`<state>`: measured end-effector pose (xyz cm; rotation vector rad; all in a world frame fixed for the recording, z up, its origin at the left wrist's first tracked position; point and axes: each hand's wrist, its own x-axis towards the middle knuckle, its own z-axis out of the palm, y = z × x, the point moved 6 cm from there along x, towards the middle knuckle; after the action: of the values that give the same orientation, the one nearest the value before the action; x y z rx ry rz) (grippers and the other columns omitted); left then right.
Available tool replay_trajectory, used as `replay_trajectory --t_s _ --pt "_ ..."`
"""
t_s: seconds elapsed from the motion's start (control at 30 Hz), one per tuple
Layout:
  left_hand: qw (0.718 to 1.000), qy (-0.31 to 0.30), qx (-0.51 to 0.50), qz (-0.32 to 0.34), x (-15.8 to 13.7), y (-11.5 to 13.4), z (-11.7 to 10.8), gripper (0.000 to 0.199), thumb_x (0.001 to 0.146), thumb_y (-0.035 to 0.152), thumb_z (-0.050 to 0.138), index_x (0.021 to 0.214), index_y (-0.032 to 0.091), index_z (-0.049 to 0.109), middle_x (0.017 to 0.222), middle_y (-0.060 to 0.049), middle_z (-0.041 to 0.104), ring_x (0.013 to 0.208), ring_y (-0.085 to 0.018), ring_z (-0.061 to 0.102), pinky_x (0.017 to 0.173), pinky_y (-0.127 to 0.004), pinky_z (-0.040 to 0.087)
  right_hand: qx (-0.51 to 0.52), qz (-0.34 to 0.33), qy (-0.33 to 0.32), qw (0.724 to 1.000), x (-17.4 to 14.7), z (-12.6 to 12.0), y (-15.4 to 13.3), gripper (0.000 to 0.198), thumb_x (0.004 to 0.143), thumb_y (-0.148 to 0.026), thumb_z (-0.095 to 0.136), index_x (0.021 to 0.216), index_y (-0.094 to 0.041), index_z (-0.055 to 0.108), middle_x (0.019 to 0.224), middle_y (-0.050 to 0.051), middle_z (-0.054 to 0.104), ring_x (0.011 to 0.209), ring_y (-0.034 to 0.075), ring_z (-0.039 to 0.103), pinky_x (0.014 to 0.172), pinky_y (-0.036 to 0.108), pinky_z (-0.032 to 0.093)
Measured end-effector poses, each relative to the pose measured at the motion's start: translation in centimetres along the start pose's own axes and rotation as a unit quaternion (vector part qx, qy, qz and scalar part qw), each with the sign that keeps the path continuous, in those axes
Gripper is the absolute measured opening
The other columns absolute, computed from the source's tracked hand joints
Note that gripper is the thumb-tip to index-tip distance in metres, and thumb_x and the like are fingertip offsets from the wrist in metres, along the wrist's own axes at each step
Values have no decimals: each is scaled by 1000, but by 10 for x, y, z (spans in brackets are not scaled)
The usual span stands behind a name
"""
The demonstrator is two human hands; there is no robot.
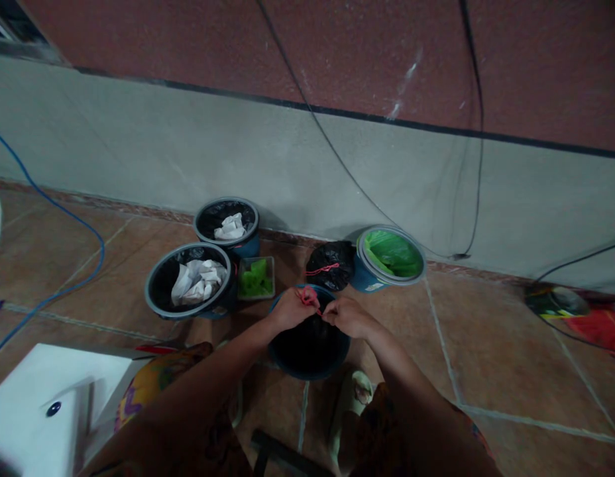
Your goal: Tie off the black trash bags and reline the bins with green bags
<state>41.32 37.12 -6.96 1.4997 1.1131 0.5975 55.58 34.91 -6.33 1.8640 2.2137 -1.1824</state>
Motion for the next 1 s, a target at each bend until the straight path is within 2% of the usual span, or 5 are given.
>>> replay_trajectory --t_s 0.23,0.43,0.6,0.8,1.0 --pt "997 -27 3 79 -3 6 2 11 71 13 62 74 17 72 74 -1 71 70 -13 63 70 -22 46 22 -3 36 999 2 -5 -1 23 84 -21 57 94 -21 77 90 3 76 84 17 67 74 26 43" --pt "994 -47 -20 99 -6 12 4 9 75 14 62 78 16 70 80 -3 72 75 -15 66 76 -24 50 79 -31 107 991 4 -15 -5 22 85 -17 53 91 -20 74 92 3 75 85 16 65 77 26 44" --pt "989 -46 10 137 -11 22 1 10 80 17 61 82 17 71 84 -5 72 80 -16 67 79 -26 50 243 -52 44 967 5 -1 -12 21 81 -9 46 85 -18 64 71 -3 63 61 11 58 61 22 43" --pt "979 25 50 196 -12 21 1 15 84 18 59 95 18 70 95 -7 71 88 -17 65 84 -27 48 356 -5 11 934 4 7 -18 18 80 -11 47 88 -17 62 69 -4 60 53 8 54 50 18 39" --pt "982 101 62 146 -15 18 -5 17 87 19 57 102 19 66 93 -5 67 86 -16 64 82 -26 48 391 17 29 920 2 3 -16 11 84 -21 53 80 -16 63 70 -3 61 50 5 52 45 15 35"
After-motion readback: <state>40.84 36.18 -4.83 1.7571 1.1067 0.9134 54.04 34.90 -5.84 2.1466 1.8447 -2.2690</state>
